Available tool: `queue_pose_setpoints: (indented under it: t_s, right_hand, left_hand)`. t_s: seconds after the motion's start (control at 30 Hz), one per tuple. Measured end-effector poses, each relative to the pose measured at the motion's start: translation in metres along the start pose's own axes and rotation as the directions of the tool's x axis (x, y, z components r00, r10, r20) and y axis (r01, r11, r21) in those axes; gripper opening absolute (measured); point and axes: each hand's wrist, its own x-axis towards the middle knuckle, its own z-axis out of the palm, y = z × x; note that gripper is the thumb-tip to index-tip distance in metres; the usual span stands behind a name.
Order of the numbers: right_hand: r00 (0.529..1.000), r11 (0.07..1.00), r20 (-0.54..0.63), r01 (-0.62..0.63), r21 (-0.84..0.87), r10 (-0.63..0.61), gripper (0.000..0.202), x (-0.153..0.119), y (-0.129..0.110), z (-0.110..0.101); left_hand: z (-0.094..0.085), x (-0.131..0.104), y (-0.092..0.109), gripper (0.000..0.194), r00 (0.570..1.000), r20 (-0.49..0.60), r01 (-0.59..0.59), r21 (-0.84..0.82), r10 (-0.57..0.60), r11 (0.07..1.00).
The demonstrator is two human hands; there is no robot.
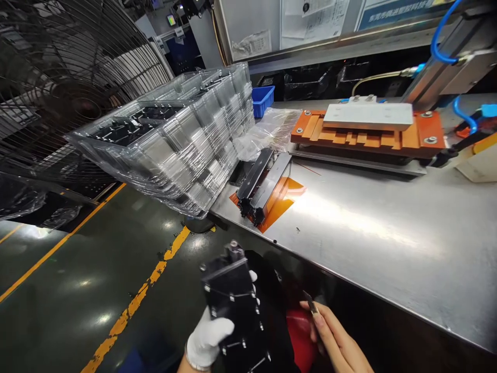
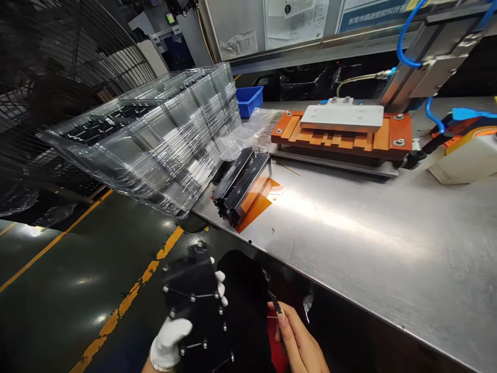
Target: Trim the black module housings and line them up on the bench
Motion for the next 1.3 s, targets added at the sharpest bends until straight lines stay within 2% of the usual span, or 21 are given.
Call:
queue_pose_setpoints:
  t_s: [0.03, 0.07, 0.1, 0.17, 0.27, 0.33, 0.4, 0.5, 0.57, 0.63, 0.73, 0.87, 1.0, 1.13, 1.3]
  right_hand:
    - [1.000, 1.000, 0.005, 0.001, -0.017, -0.001, 0.038, 0.002, -0.003, -0.004]
    - [1.000, 0.999, 0.013, 0.005, -0.038, -0.004, 0.038, 0.004, -0.005, -0.008]
    - [0.999, 0.998, 0.029, 0.017, -0.060, -0.015, 0.038, 0.006, -0.008, -0.010]
    - [0.996, 0.991, 0.069, 0.067, -0.112, -0.059, 0.039, 0.012, -0.013, -0.014]
    - [0.984, 0.970, 0.128, 0.149, -0.192, -0.126, 0.039, 0.018, -0.022, -0.016]
    - [0.977, 0.952, 0.154, 0.185, -0.243, -0.150, 0.034, 0.021, -0.027, -0.015]
    - [0.970, 0.922, 0.139, 0.234, -0.309, -0.200, 0.032, 0.021, -0.030, -0.012]
    - [0.944, 0.863, 0.062, 0.323, -0.388, -0.325, 0.041, 0.021, -0.029, -0.007]
    - [0.929, 0.851, 0.053, 0.357, -0.384, -0.366, 0.034, 0.021, -0.027, -0.006]
    - [0.925, 0.847, 0.059, 0.368, -0.384, -0.375, 0.029, 0.021, -0.026, -0.006]
    - [0.913, 0.828, 0.040, 0.385, -0.408, -0.405, 0.037, 0.022, -0.025, -0.008]
    - [0.935, 0.885, 0.102, 0.355, -0.301, -0.340, 0.031, 0.020, -0.025, -0.010]
    - [0.941, 0.911, 0.092, 0.338, -0.237, -0.325, 0.037, 0.018, -0.025, -0.010]
    - [0.961, 0.956, 0.098, 0.270, -0.117, -0.259, 0.039, 0.016, -0.026, -0.007]
    - [0.943, 0.919, 0.096, 0.332, -0.215, -0.318, 0.036, 0.012, -0.022, 0.000]
  left_hand:
    - [0.002, -0.003, -0.001, 0.075, 0.999, -0.033, -0.022, 0.242, 0.031, 0.970]
    - [0.004, -0.005, -0.002, 0.076, 0.996, -0.026, -0.061, 0.464, 0.083, 0.884]
    - [0.006, -0.007, -0.005, 0.080, 0.988, 0.011, -0.126, 0.638, 0.155, 0.760]
    - [0.008, -0.009, -0.011, 0.088, 0.944, 0.136, -0.277, 0.821, 0.301, 0.499]
    - [0.004, -0.009, -0.023, 0.085, 0.863, 0.283, -0.393, 0.896, 0.418, 0.206]
    - [-0.001, -0.008, -0.031, 0.084, 0.836, 0.327, -0.415, 0.903, 0.440, 0.117]
    - [-0.006, -0.008, -0.037, 0.084, 0.830, 0.337, -0.408, 0.910, 0.445, 0.070]
    - [-0.009, -0.009, -0.042, 0.087, 0.832, 0.347, -0.355, 0.933, 0.432, -0.065]
    - [-0.008, -0.011, -0.042, 0.090, 0.838, 0.361, -0.331, 0.932, 0.408, -0.145]
    - [-0.006, -0.012, -0.041, 0.094, 0.843, 0.367, -0.329, 0.930, 0.394, -0.161]
    - [-0.001, -0.011, -0.038, 0.101, 0.840, 0.375, -0.333, 0.927, 0.393, -0.172]
    - [0.004, -0.010, -0.034, 0.105, 0.839, 0.385, -0.341, 0.923, 0.383, -0.181]
    - [0.007, -0.011, -0.032, 0.102, 0.844, 0.381, -0.337, 0.924, 0.377, -0.178]
    - [0.013, -0.013, -0.032, 0.092, 0.844, 0.334, -0.280, 0.942, 0.421, -0.186]
    - [0.018, -0.013, -0.035, 0.089, 0.825, 0.299, -0.242, 0.954, 0.480, -0.179]
